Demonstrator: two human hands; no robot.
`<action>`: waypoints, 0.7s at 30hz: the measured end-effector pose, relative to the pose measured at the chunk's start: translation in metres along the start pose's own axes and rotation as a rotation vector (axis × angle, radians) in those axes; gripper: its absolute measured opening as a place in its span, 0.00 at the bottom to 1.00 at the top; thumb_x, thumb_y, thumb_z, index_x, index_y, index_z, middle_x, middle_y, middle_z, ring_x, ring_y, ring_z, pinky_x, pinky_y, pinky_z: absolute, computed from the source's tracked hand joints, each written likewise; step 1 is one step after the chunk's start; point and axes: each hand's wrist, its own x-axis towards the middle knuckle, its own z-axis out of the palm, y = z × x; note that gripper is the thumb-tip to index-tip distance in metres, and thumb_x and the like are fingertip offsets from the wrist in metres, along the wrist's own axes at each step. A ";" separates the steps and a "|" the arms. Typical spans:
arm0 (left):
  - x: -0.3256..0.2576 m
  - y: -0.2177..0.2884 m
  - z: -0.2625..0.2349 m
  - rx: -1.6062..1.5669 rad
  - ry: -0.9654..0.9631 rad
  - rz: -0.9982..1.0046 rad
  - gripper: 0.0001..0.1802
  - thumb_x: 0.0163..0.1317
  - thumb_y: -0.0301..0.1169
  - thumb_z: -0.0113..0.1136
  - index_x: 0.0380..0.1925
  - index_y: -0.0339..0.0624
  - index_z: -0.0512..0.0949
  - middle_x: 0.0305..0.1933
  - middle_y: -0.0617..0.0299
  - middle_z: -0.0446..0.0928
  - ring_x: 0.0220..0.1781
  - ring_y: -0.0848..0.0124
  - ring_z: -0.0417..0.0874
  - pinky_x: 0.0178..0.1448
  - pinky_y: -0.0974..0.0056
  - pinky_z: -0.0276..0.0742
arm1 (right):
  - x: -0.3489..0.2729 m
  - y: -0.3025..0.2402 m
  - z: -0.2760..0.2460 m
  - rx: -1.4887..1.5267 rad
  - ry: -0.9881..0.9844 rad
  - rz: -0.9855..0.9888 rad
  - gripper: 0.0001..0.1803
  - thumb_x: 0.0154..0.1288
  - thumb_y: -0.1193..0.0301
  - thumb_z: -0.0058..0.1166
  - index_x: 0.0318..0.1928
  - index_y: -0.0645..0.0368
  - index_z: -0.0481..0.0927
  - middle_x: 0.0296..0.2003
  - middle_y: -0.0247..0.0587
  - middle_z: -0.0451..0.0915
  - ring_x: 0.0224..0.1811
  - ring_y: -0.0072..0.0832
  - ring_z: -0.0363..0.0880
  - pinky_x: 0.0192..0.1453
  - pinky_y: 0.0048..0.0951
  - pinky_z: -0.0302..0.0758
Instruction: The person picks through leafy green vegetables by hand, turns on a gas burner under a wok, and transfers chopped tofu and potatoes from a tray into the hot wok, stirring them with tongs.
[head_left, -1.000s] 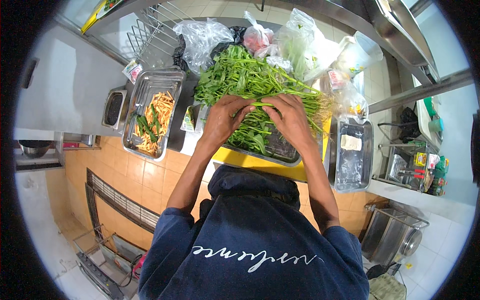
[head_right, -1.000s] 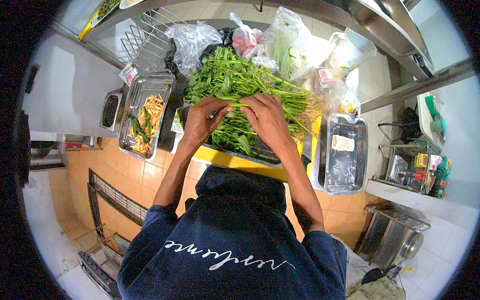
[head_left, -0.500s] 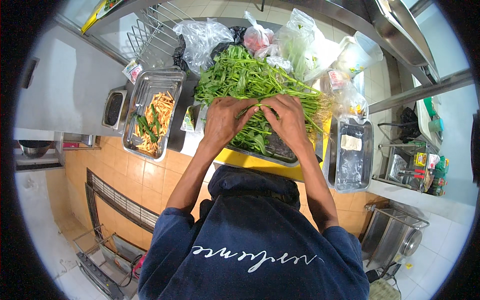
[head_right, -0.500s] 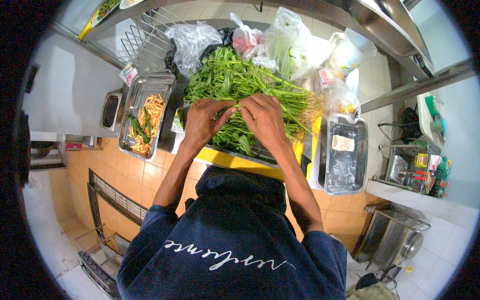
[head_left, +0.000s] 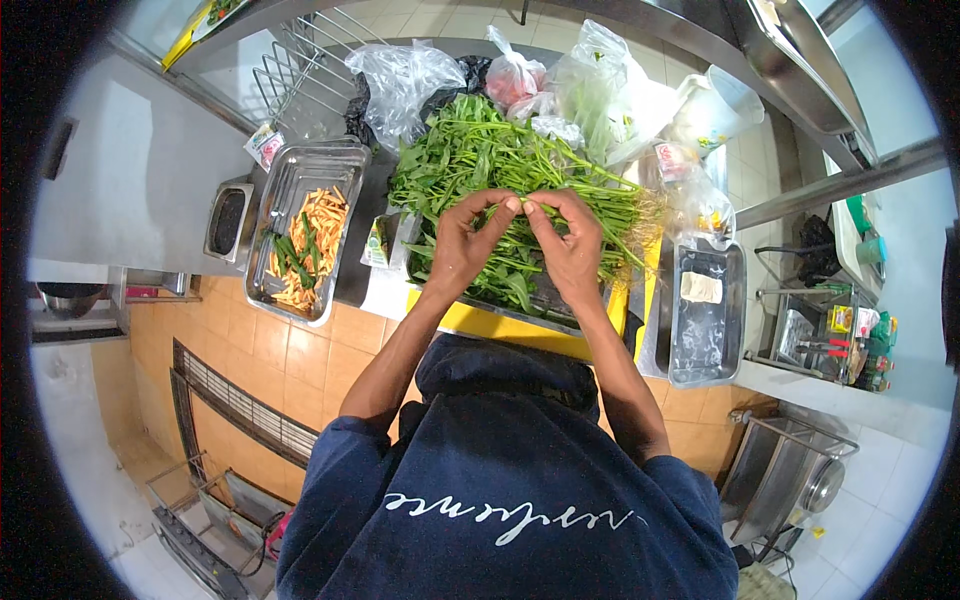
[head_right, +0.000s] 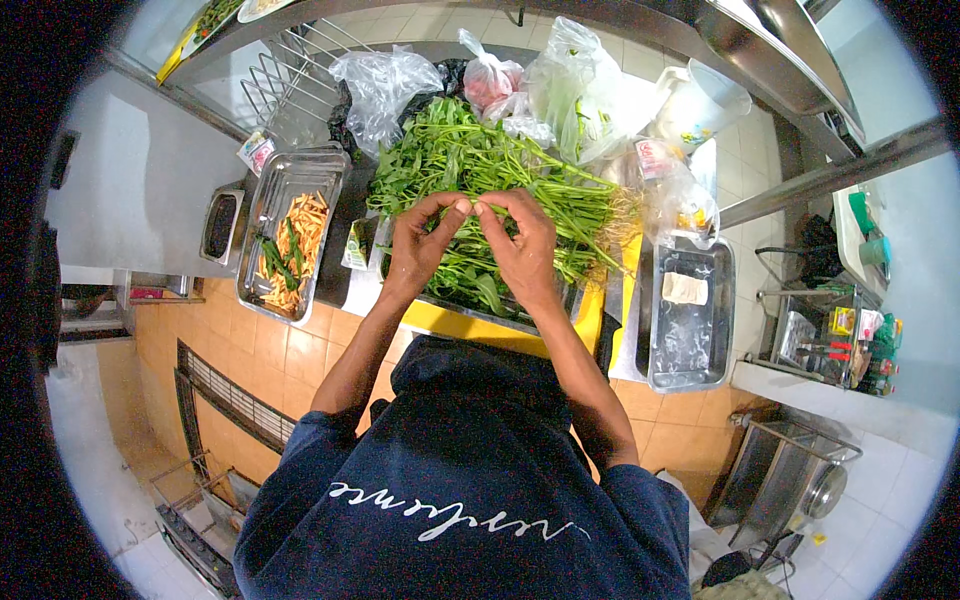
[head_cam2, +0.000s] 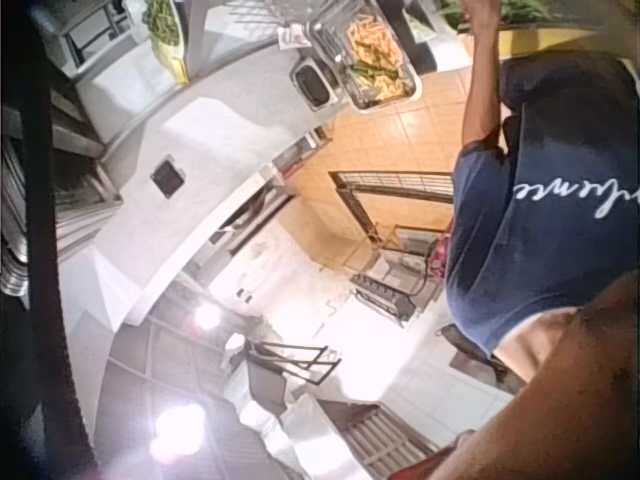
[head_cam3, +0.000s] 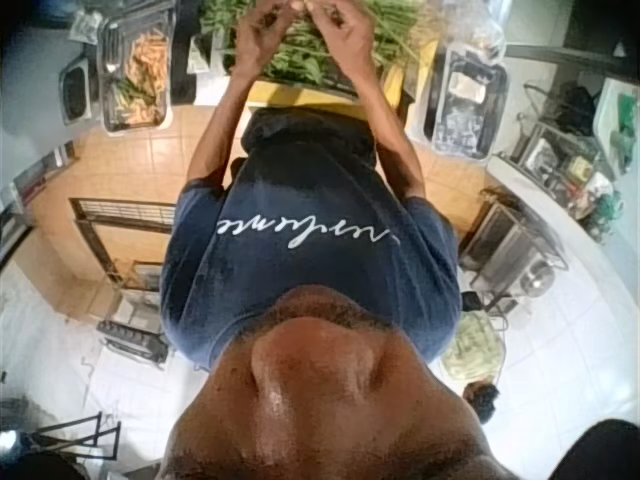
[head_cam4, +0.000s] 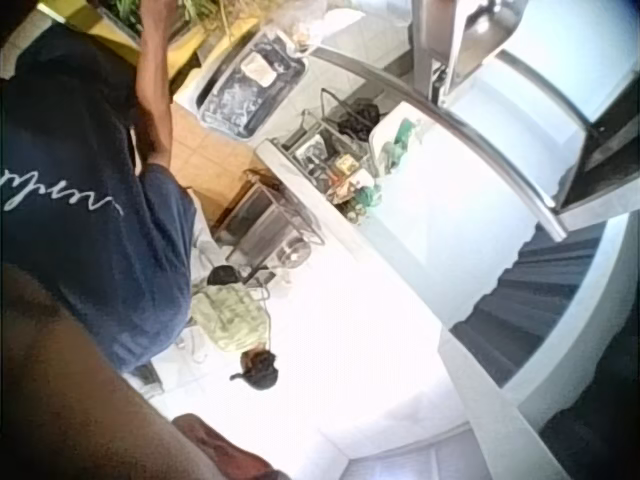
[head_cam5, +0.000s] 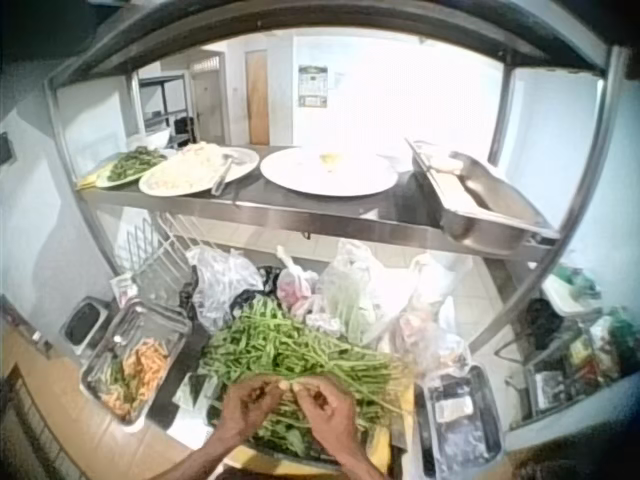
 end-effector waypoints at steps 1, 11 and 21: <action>0.001 -0.002 0.002 -0.171 -0.037 -0.138 0.11 0.67 0.34 0.61 0.39 0.36 0.82 0.37 0.65 0.82 0.45 0.75 0.80 0.52 0.66 0.72 | 0.000 0.002 0.002 0.050 0.041 -0.012 0.06 0.65 0.74 0.58 0.41 0.63 0.81 0.35 0.40 0.80 0.38 0.25 0.76 0.42 0.26 0.71; 0.009 -0.003 0.004 -0.496 -0.130 -0.303 0.11 0.67 0.36 0.61 0.40 0.40 0.82 0.40 0.67 0.82 0.44 0.77 0.80 0.54 0.67 0.70 | 0.006 0.023 -0.013 0.159 0.004 0.101 0.06 0.67 0.72 0.58 0.41 0.61 0.81 0.37 0.38 0.80 0.41 0.28 0.78 0.48 0.29 0.71; 0.017 0.030 0.002 0.566 -0.163 0.283 0.08 0.58 0.29 0.66 0.36 0.38 0.83 0.33 0.51 0.81 0.34 0.54 0.82 0.40 0.56 0.76 | 0.019 0.000 -0.041 -0.426 -0.229 -0.266 0.06 0.61 0.74 0.57 0.39 0.59 0.78 0.36 0.43 0.78 0.41 0.45 0.76 0.48 0.41 0.70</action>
